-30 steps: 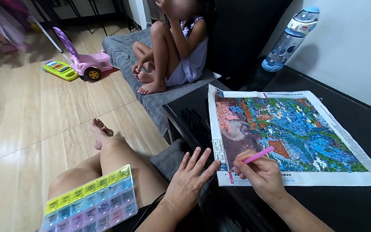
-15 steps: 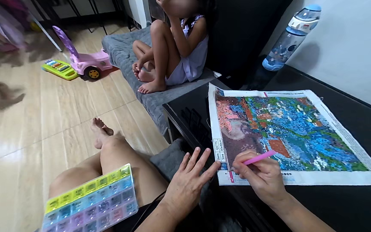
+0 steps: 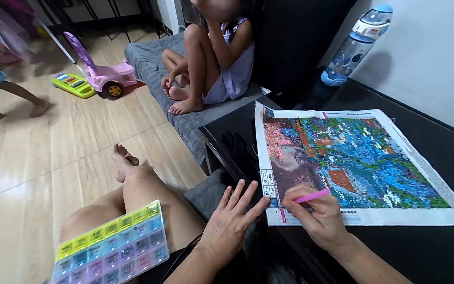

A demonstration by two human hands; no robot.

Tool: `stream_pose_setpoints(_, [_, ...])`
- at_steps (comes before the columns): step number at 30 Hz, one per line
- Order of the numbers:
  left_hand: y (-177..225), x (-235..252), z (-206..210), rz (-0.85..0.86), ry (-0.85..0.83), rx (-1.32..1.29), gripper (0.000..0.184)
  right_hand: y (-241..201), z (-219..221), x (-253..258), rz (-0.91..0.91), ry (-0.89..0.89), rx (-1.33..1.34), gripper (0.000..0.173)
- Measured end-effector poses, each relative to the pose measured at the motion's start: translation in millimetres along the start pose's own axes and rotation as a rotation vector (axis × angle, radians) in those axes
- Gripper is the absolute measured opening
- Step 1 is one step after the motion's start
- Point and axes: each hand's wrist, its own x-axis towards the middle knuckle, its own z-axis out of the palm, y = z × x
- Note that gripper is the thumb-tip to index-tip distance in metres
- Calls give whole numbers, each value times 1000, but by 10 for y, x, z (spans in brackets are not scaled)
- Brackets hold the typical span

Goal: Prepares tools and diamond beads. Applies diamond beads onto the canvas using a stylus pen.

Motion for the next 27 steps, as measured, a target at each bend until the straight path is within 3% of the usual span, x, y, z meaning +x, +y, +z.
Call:
stream_pose_setpoints(8, [-8, -12, -22, 18, -29, 13, 81, -63, -35, 5, 119, 55, 117, 21])
stream_pose_setpoints(27, [12, -36, -23, 22, -29, -7, 86, -58, 13, -19, 104, 7, 96, 23])
